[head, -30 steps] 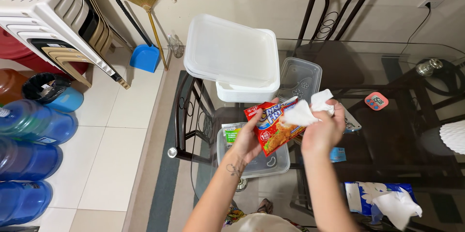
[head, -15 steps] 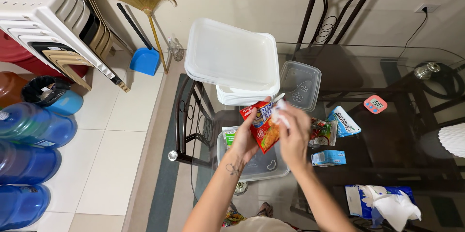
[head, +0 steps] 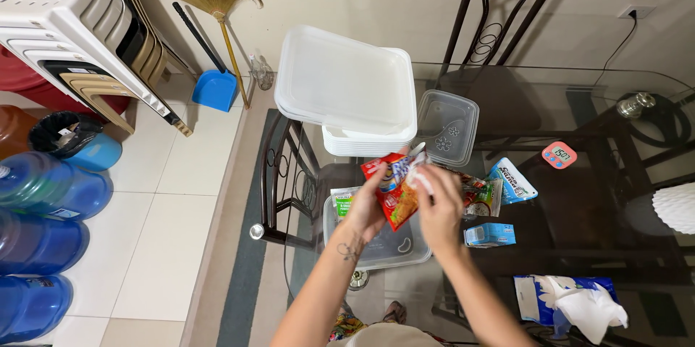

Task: The person wipes a clear plastic container lid with a tissue, then picks up several small food packages from a glass table and places them into the container. The person continues to wipe and arrange the packages inside the container.

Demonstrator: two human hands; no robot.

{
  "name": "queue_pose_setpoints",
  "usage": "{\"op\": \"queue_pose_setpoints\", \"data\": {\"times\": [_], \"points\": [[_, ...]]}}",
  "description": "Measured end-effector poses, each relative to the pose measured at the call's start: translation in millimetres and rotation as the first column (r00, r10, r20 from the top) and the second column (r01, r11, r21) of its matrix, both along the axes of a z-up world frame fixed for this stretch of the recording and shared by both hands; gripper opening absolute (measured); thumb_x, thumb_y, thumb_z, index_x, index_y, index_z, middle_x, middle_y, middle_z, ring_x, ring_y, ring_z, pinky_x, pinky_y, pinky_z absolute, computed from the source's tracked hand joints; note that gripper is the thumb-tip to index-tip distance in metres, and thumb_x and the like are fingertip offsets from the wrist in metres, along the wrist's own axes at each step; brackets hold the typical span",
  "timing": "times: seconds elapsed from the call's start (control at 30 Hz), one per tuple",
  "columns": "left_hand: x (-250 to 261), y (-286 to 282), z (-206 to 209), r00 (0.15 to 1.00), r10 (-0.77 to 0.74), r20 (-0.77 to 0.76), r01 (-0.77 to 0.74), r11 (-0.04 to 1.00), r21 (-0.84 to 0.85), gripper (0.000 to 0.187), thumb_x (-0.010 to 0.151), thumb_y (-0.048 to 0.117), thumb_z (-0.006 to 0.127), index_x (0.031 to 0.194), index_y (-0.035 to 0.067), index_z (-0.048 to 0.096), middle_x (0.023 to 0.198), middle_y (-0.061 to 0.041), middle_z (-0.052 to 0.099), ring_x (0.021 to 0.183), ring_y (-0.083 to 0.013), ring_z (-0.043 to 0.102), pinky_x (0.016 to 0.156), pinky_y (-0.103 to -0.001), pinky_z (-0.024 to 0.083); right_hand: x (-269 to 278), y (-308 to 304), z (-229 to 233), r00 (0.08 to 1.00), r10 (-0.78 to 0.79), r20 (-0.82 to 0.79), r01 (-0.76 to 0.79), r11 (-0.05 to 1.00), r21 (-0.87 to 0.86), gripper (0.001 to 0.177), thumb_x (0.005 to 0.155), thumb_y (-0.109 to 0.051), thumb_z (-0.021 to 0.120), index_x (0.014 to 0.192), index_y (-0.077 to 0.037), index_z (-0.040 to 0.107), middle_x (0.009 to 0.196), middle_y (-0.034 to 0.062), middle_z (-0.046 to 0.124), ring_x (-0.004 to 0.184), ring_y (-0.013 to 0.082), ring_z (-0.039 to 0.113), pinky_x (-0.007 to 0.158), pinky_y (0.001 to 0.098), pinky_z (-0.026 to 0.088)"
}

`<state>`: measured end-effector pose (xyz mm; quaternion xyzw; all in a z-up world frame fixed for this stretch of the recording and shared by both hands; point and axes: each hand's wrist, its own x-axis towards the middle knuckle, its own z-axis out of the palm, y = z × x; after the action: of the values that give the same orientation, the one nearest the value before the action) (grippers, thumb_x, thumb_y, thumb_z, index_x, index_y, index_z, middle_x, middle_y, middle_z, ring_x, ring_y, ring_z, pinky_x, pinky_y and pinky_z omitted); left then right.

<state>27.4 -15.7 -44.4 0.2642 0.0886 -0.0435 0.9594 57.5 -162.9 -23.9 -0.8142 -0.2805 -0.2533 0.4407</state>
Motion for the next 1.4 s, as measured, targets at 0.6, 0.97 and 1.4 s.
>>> {"op": "queue_pose_setpoints", "data": {"times": [0.6,0.97,1.4], "points": [[-7.3,25.2,-4.5,0.995,0.034,0.095,-0.039,0.998,0.055,0.053,0.107,0.04,0.047,0.151,0.011,0.051,0.139,-0.019,0.061,0.121,-0.0298,0.062,0.106,-0.044,0.048,-28.5,15.2,-22.5,0.886,0.427,0.18,-0.425,0.904,-0.049,0.029,0.085,0.001,0.076,0.113,-0.004,0.073,0.114,0.0114,0.073,0.107,0.0287,0.069,0.095,0.0382,0.057],[-45.5,73.4,-38.0,0.985,-0.122,-0.123,0.162,0.896,0.413,0.049,0.104,0.038,0.051,0.14,0.007,0.061,0.128,-0.01,0.07,0.111,-0.0215,0.071,0.094,-0.037,0.058,65.6,-12.9,-109.6,0.311,0.428,-0.848,-0.465,0.847,0.257,0.045,0.082,-0.006,0.077,0.126,-0.003,0.067,0.103,0.0062,0.076,0.093,0.0115,0.069,0.079,0.0268,0.053],[-57.8,83.6,-99.1,0.969,0.189,0.16,-0.105,-0.273,0.956,0.015,0.078,0.007,0.075,0.093,0.006,0.079,0.093,-0.015,0.075,0.089,-0.0345,0.069,0.08,-0.043,0.054,67.3,10.9,-198.4,0.637,-0.043,-0.769,-0.334,0.885,-0.326,0.03,0.068,-0.027,0.089,0.092,-0.011,0.083,0.08,0.0087,0.077,0.073,0.0202,0.073,0.07,0.0324,0.053]]}}
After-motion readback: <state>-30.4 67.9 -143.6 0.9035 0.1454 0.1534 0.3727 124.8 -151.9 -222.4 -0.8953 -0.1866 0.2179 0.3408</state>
